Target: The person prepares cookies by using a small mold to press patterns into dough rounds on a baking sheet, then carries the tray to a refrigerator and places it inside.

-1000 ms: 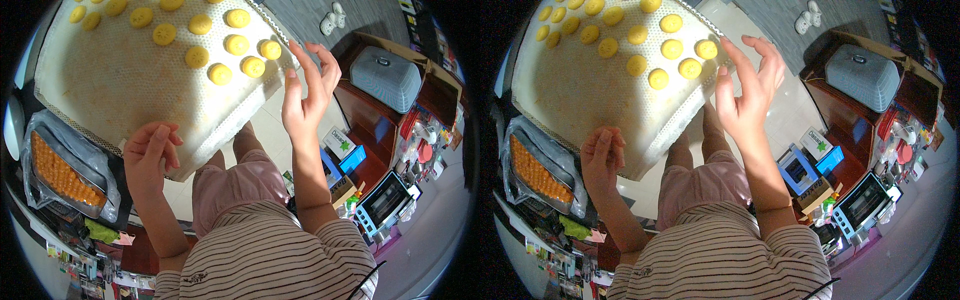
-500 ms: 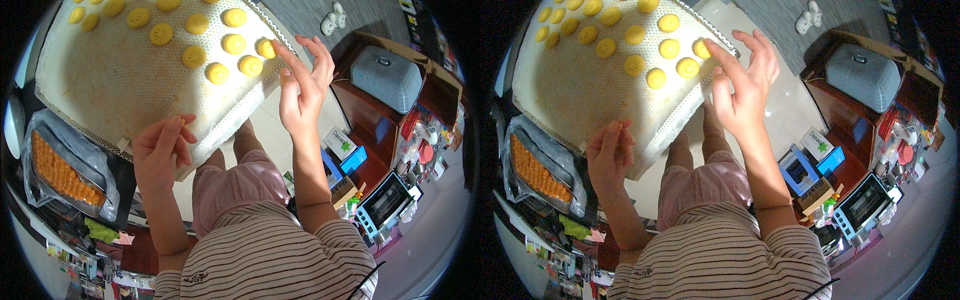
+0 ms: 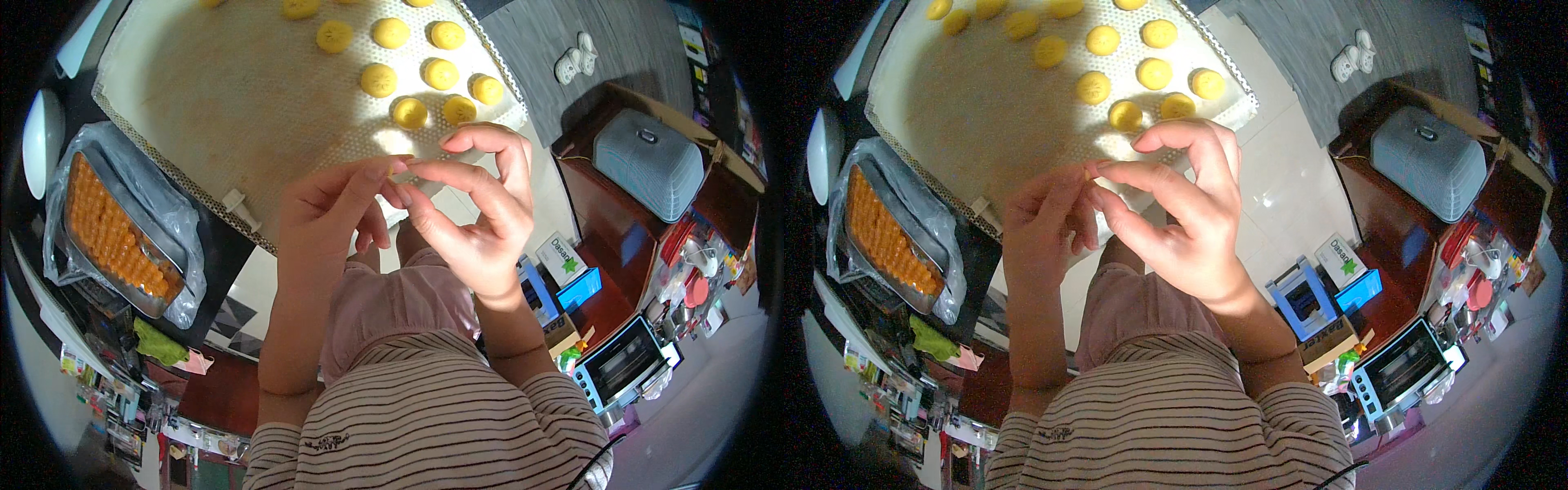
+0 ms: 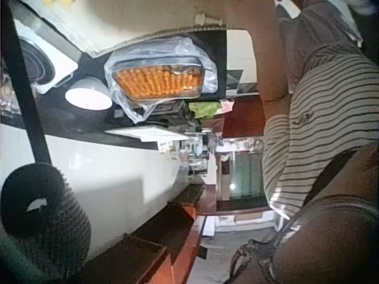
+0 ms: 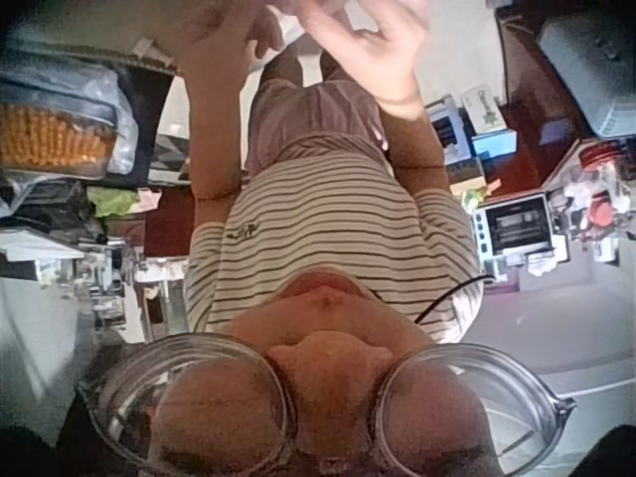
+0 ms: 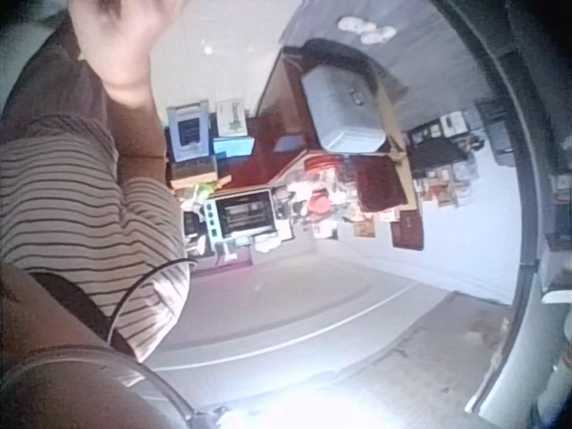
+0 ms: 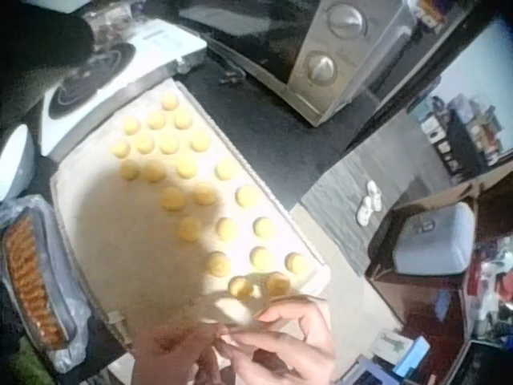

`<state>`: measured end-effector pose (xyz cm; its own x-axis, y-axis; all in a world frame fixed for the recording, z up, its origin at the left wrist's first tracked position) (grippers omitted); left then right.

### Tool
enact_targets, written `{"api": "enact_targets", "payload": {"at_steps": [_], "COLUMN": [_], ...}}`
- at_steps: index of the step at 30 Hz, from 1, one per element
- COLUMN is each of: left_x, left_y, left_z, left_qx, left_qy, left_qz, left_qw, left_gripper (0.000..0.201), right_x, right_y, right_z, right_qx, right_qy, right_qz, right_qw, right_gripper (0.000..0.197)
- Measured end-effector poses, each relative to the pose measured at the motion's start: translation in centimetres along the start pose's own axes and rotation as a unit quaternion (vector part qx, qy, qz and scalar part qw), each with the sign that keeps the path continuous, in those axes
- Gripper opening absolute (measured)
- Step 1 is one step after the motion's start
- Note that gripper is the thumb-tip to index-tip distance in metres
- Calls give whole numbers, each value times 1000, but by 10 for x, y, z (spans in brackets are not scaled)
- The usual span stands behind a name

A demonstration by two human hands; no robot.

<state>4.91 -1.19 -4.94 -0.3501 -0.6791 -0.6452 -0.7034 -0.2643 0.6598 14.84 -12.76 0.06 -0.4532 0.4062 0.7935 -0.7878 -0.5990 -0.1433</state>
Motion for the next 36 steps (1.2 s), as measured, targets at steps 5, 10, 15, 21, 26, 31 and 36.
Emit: {"api": "enact_targets", "payload": {"at_steps": [5,10,15,21,26,31,36], "left_x": [5,6,7,7,3,5,3], "left_y": [0,1,1,2,3,1,2], "left_z": [-2,0,1,2,-2,0,0], "left_qx": [11,30,40,46,15,12,16], "left_qy": [-8,13,31,-10,9,-13,-31], "left_qz": [12,47,61,59,39,25,3], "left_qw": [1000,998,997,997,999,1000,999], "left_gripper": [27,26,26,26,23,18,16], "right_x": [3,1,0,3,0,-5,-21], "right_y": [-4,-3,-4,-5,-3,1,10], "right_z": [0,-1,-2,0,0,0,-6], "right_qx": [11,18,19,42,33,26,41], "right_qy": [25,13,-10,8,-5,-18,-196], "right_qz": [16,3,-11,0,-8,-27,-151], "right_qw": [1000,1000,1000,999,999,999,968], "right_gripper": [25,24,24,25,24,22,22]}}
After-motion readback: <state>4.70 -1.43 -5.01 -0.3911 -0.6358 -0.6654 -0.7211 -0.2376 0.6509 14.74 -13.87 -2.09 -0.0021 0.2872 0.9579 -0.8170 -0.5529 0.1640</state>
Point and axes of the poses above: each hand's wrist, its own y-axis away from the middle knuckle, its own z-axis out of the back of the hand, x = y × z, the point moved 5 cm from there along -y, towards the middle knuckle, and after that the axes turned 1 degree about -z, right-handed, at the moved point
